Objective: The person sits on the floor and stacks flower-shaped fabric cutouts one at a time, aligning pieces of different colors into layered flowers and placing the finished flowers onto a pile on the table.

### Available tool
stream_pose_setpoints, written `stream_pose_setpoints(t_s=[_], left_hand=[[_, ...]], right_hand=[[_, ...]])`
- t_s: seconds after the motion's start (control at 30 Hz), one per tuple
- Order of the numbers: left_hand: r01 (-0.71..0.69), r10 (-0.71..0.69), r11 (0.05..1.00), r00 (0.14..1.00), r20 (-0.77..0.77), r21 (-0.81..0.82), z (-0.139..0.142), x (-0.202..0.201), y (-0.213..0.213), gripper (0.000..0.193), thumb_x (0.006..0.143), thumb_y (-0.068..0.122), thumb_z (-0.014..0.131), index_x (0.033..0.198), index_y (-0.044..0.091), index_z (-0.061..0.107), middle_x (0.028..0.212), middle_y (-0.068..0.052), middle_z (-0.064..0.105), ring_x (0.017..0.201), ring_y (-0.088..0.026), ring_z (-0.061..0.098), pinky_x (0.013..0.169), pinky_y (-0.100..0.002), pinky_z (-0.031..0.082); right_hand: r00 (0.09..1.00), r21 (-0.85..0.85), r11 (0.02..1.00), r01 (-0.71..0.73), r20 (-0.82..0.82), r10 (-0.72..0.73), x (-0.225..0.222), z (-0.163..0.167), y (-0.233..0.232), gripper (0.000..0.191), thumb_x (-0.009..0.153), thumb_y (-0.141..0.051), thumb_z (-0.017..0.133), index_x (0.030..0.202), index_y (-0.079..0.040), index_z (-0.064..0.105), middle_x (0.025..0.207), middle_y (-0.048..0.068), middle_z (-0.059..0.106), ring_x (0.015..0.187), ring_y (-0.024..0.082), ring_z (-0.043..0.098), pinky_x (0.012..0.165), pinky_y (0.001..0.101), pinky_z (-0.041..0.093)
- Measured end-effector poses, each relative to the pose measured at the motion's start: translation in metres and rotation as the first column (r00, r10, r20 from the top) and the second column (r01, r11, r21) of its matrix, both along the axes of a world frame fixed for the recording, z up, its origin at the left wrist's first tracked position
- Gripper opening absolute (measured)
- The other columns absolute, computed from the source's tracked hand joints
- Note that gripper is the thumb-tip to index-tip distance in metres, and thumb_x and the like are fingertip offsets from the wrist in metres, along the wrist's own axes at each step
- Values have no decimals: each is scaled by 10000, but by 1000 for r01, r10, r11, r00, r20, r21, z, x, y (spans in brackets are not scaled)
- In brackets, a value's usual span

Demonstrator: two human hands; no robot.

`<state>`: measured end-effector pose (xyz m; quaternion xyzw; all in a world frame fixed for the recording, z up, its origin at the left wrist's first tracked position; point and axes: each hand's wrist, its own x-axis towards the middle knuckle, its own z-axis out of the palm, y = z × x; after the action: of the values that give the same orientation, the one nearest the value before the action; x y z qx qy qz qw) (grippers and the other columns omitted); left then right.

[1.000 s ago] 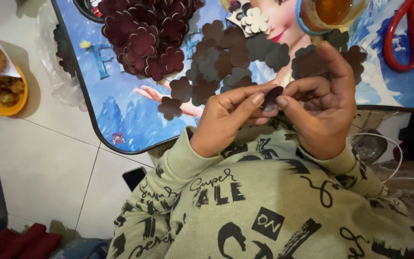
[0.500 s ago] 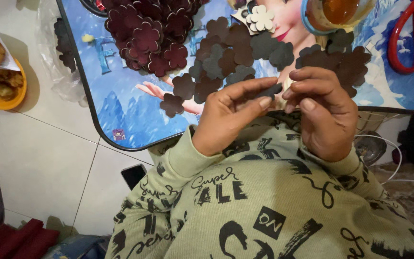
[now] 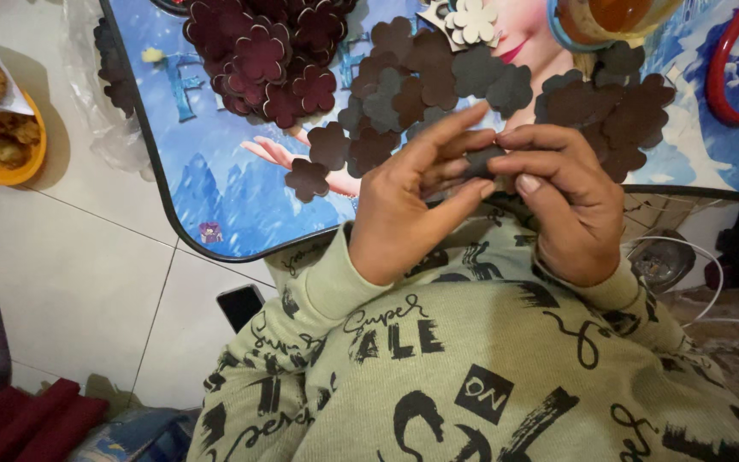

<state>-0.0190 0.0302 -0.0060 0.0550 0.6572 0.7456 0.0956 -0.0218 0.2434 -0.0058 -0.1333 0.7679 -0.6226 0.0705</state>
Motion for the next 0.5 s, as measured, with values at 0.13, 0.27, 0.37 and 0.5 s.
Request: stream_pose_setpoints(t_s=[0.13, 0.27, 0.37, 0.5], left_hand=[[6, -65, 941, 985, 161, 339, -7, 1, -1, 822, 1006, -122, 670, 1669, 125, 250, 1534, -127, 552, 1186, -108, 607, 1093, -297, 541], [-66, -84, 813, 970, 229, 579, -16, -3, -1, 960, 961, -185, 558, 1703, 183, 74, 1664, -111, 414, 1171, -140, 658, 1078, -331, 593], [-103, -63, 813, 963, 262, 572, -24, -7, 3, 959, 973, -160, 627, 1703, 163, 95, 1626, -189, 444, 1185, -189, 687, 1065, -335, 584], [-158, -39, 802, 949, 313, 576, -31, -7, 8, 896, 934, -152, 705, 1633, 104, 208, 1421, -244, 525, 1148, -255, 718, 1028, -362, 607]], right_hand=[[999, -55, 998, 18, 35, -16, 0, -1, -1, 239, 1089, 48, 500, 1243, 63, 683, 1358, 143, 595, 1116, 122, 609, 973, 218, 513], [996, -113, 993, 25, 87, -15, -1, -4, 2, 240, 1096, 30, 493, 1239, 63, 682, 1352, 145, 606, 1079, 117, 615, 921, 217, 522], [990, -192, 981, 17, 138, 10, 0, -7, 3, 246, 1078, 29, 491, 1229, 65, 682, 1347, 149, 597, 1089, 128, 616, 904, 221, 523], [985, -288, 957, 26, 170, 24, 3, -13, 3, 227, 1074, 45, 505, 1214, 74, 681, 1345, 156, 609, 1075, 133, 619, 918, 224, 516]])
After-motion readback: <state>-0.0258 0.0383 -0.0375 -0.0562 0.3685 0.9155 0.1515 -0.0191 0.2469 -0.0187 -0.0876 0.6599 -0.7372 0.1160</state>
